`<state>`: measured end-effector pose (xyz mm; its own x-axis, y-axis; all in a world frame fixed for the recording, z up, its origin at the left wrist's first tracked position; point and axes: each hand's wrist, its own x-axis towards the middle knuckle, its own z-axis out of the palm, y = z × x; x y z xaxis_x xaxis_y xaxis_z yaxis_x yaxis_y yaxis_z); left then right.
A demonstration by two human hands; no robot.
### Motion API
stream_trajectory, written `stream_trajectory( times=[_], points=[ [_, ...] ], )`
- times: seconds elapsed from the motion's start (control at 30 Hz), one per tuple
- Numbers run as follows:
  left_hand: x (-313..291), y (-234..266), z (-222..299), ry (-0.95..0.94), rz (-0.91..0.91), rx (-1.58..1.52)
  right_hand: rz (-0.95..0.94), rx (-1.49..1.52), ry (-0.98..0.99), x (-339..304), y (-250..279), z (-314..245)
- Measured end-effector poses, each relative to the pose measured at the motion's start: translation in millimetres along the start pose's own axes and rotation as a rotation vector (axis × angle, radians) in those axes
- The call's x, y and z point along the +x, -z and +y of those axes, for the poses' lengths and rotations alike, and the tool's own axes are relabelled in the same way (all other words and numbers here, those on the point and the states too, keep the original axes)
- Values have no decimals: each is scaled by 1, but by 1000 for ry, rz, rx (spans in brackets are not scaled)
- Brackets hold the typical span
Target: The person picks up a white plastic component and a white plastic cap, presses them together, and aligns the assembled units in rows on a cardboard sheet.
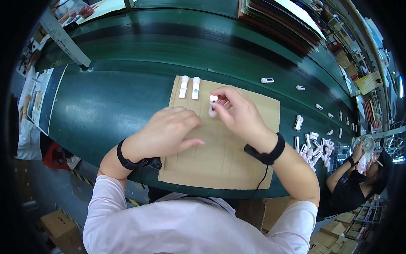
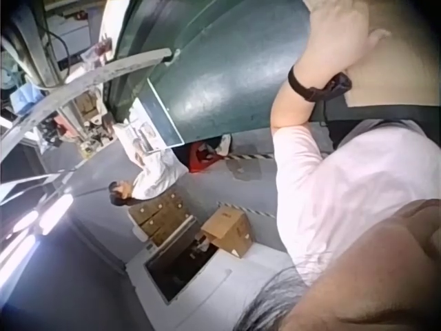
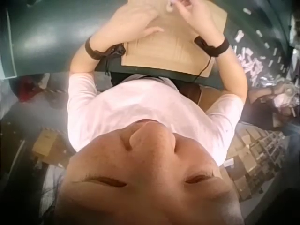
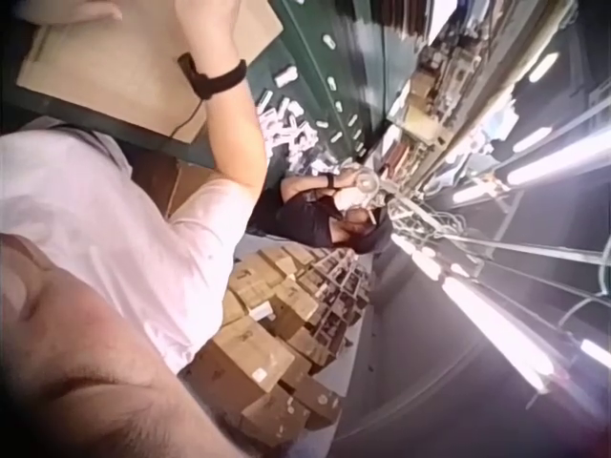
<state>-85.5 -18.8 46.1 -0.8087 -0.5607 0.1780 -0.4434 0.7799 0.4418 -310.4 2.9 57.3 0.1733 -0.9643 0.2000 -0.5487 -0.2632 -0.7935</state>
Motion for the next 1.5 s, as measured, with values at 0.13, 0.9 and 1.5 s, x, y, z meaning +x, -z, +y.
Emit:
stream_trajectory(
  times=[0.13, 0.9, 1.5],
  points=[
    [0, -9, -3, -100, -98, -9, -18, -167, 25, 14, -3, 25],
    [0, -10, -3, -75, -267, 89, -63, -501, 254, 24, -30, 50],
    [-4, 15, -28, -74, 22, -157, 44, -442, -435, -138, 97, 71]
  ],
)
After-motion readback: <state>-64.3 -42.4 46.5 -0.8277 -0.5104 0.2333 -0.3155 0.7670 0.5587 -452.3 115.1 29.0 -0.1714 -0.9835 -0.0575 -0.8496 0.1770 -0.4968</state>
